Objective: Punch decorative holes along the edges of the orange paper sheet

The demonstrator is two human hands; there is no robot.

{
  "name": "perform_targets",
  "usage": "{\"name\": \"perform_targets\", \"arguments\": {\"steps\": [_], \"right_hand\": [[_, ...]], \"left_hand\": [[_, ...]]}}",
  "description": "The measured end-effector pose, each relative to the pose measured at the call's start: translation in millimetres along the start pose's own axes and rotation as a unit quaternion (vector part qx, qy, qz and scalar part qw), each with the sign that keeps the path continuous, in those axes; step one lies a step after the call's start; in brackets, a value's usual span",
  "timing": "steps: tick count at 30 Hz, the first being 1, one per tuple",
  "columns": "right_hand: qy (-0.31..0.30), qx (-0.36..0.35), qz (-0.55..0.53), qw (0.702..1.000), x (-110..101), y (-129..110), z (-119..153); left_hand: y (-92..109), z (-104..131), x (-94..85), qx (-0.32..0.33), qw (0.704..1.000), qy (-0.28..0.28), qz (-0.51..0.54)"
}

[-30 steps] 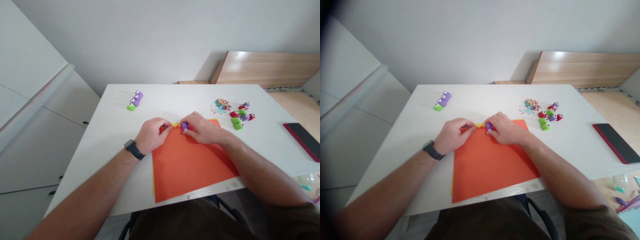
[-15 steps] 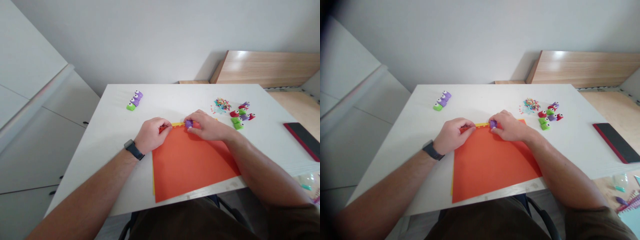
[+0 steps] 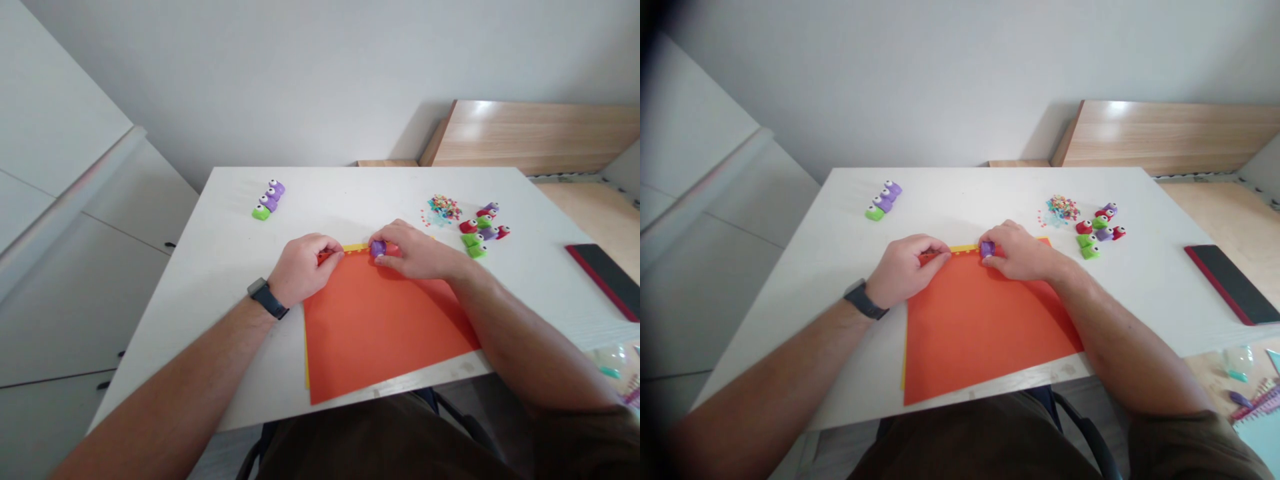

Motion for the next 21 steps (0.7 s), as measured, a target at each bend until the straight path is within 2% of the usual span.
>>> {"name": "perform_targets", "arguments": {"steps": [21], "right_hand": [[0.017, 0.004, -0.001, 1.000, 7.8, 2.9, -2.8]], "left_hand": [[0.7, -0.5, -1.1, 0.002, 1.000, 0.001, -0.007]]}}
Point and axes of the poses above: each hand's wrist, its own z-axis away from the middle knuckle, its own x-axis out of the palm, y = z × x, the point moved 1 cm from there along -z, towards the middle knuckle, and after that the axes turned 2 degrees about -y, right-handed, at the moved point
